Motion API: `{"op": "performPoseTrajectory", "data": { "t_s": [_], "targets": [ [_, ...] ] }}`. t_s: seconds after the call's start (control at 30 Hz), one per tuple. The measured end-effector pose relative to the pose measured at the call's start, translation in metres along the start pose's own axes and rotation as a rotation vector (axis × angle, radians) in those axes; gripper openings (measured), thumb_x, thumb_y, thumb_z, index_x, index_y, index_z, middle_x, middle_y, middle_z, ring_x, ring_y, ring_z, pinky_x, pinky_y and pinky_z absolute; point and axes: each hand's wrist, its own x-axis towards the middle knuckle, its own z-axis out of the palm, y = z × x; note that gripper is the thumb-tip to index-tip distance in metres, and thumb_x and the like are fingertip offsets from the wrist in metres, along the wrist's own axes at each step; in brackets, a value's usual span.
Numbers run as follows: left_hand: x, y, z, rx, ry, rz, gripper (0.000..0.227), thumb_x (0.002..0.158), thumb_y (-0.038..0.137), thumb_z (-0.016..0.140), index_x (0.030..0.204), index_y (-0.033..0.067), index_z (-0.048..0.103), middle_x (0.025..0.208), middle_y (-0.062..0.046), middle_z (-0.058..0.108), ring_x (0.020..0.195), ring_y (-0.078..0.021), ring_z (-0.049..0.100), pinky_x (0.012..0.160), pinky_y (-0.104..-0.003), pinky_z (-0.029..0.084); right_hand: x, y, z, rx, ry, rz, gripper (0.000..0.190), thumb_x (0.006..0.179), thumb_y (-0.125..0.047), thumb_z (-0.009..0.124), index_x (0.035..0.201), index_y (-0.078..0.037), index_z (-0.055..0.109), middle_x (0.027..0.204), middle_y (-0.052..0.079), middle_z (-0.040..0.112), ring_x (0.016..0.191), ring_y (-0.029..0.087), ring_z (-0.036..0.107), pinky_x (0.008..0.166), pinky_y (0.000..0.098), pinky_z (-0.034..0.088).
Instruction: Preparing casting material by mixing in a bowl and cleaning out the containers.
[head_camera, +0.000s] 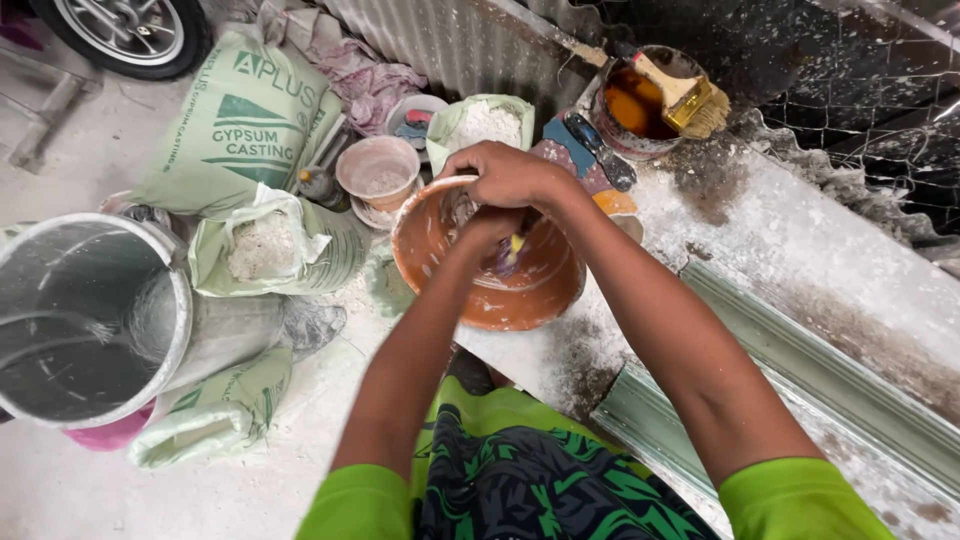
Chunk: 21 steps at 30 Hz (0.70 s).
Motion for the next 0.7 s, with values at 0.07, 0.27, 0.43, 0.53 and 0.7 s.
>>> {"op": "performPoseTrajectory", "data": {
  "t_s": [0.07,0.27,0.43,0.53,0.7],
  "targets": [
    [-0.006,0.003,0.009,-0.046,0.043,-0.045,0.045,0.083,0.025,0.070,0.125,0.0074,0.068,0.120,-0.019,0.072,0.103,-0.0349,0.071,0.087,-0.046,0.056,-0.001,0.002,0.001,0.056,-0.020,-0.026,0.050,0.067,0.001,0.056,0.112,-0.012,0.075,0.097,0.006,0.078,0.091,0.015,0.069,0.083,0.0291,0.053],
    [-0.019,0.019,0.024,-0.208,0.315,-0.069,0.056,0.074,0.016,0.071,0.129,0.0094,0.064,0.120,-0.020,0.068,0.105,-0.0375,0.067,0.081,-0.048,0.055,-0.006,0.003,-0.003,0.022,-0.016,0.053,0.051,0.069,0.001,0.058,0.115,-0.013,0.076,0.096,0.006,0.076,0.087,0.016,0.067,0.076,0.0322,0.053],
    [0.054,-0.025,0.112,-0.262,0.515,0.116,0.040,0.094,0.012,0.056,0.133,0.0038,0.063,0.127,-0.024,0.066,0.111,-0.0380,0.066,0.092,-0.049,0.053,-0.002,-0.004,0.000,-0.007,0.038,0.018,0.052,0.067,0.002,0.058,0.114,-0.012,0.075,0.099,0.006,0.077,0.091,0.015,0.069,0.079,0.0321,0.052],
    [-0.007,0.013,0.046,-0.152,0.319,-0.146,0.034,0.102,0.023,0.053,0.131,0.0061,0.063,0.127,-0.017,0.068,0.111,-0.0318,0.069,0.091,-0.049,0.055,-0.005,-0.010,0.006,-0.068,-0.037,-0.047,0.052,0.067,0.001,0.059,0.114,-0.012,0.076,0.098,0.006,0.078,0.089,0.015,0.071,0.081,0.0312,0.054],
    [-0.058,0.059,-0.019,0.056,0.107,-0.090,0.030,0.087,0.015,0.064,0.117,0.0107,0.070,0.120,-0.015,0.070,0.108,-0.0301,0.069,0.085,-0.048,0.056,-0.002,-0.001,-0.001,-0.002,0.034,0.011,0.051,0.068,0.000,0.057,0.114,-0.011,0.076,0.096,0.010,0.077,0.088,0.018,0.070,0.080,0.0316,0.054]
  ]
}}
